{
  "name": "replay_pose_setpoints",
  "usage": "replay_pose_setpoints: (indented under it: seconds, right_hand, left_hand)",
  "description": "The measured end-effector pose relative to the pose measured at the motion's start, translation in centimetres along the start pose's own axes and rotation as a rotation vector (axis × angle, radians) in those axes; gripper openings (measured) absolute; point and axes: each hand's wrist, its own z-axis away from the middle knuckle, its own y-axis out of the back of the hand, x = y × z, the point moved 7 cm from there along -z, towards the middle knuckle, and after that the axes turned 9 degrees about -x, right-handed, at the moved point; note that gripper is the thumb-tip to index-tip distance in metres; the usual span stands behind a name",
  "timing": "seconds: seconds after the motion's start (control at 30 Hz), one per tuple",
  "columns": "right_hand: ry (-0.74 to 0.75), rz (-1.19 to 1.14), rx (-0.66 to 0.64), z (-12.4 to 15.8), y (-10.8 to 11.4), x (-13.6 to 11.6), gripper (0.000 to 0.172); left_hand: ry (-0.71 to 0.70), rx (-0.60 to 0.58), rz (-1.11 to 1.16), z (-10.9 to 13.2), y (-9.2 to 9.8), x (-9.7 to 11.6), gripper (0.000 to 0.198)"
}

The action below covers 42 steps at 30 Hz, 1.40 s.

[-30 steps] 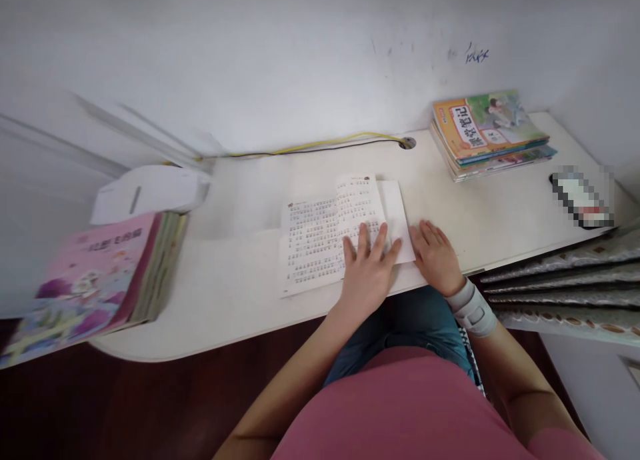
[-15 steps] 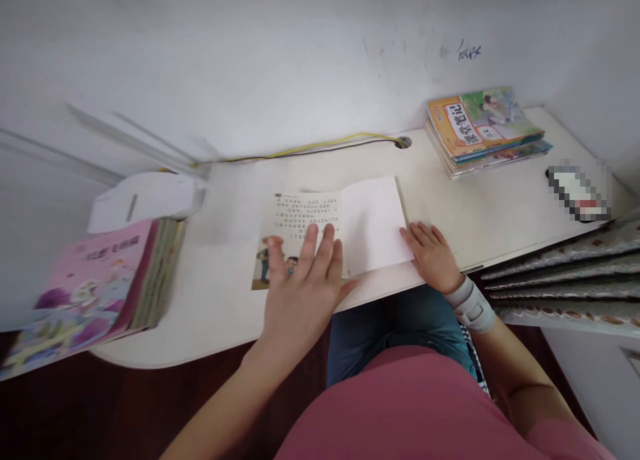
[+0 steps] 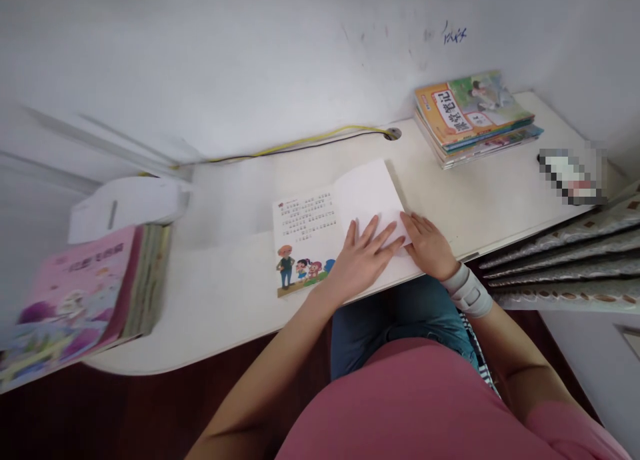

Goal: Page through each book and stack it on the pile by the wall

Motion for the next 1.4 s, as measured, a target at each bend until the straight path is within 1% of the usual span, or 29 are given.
replay_pose_setpoints:
  seconds: [0.1, 0.17, 0.23, 0.33, 0.4, 0.47, 0.53, 0.6, 0.7, 0.83, 0.93, 1.13, 1.23, 1.4]
  right_hand:
    - [0.011, -0.039, 0.034, 0.0, 0.2, 0.3, 0.065]
    - [0.003, -0.041, 0.061, 0.1, 0.4, 0.4, 0.062]
    - [-0.033, -0.010, 0.087, 0.3, 0.8, 0.5, 0.055]
    - [-0.083, 0.048, 0.104, 0.5, 1.5, 0.4, 0.043]
    - [-0.108, 0.075, 0.101, 0.2, 1.7, 0.1, 0.039]
    - [-0.153, 0.105, 0.108, -0.2, 1.7, -0.2, 0.038]
    - [-0.205, 0.136, 0.117, -0.7, 1.6, -0.3, 0.037]
    - [-0.232, 0.148, 0.115, -1.1, 1.2, -0.4, 0.038]
    - [-0.226, 0.121, 0.107, -1.2, 0.7, -0.1, 0.040]
    - [-0.201, 0.050, 0.122, -0.8, 0.6, 0.6, 0.041]
    - [-0.180, -0.008, 0.160, -0.7, 0.8, 0.9, 0.041]
    - [-0.170, -0.076, 0.213, -0.6, 0.9, 1.4, 0.039]
    - [-0.164, -0.085, 0.224, -0.5, 0.9, 1.5, 0.039]
    - [-0.162, -0.071, 0.249, -0.4, 1.1, 1.4, 0.040]
  left_hand:
    - [0.009, -0.088, 0.045, 0.5, -0.5, -0.9, 0.053]
    - [0.023, -0.139, 0.062, 1.2, -0.9, -1.4, 0.060]
    - [0.043, -0.164, 0.062, 2.2, -1.0, -1.8, 0.058]
    - [0.080, -0.162, 0.063, 3.0, -0.7, -2.0, 0.052]
    - [0.116, -0.155, 0.081, 2.6, -0.3, -1.9, 0.049]
    - [0.198, -0.124, 0.104, 1.5, 0.2, -2.0, 0.048]
    - [0.301, -0.085, 0.108, 0.1, 0.5, -2.1, 0.051]
    - [0.361, -0.088, 0.097, -1.2, 0.2, -2.1, 0.057]
    - [0.345, -0.166, 0.088, -2.2, -1.1, -1.9, 0.063]
    - [0.332, -0.206, 0.088, -1.8, -1.9, -2.1, 0.064]
    - [0.336, -0.210, 0.091, -1.7, -1.8, -2.2, 0.063]
    - [0.355, -0.228, 0.106, -2.8, -1.8, -1.6, 0.058]
    - [0.347, -0.232, 0.114, -3.1, -1.7, -1.3, 0.059]
    - [0.352, -0.228, 0.133, -2.9, -1.4, -1.1, 0.058]
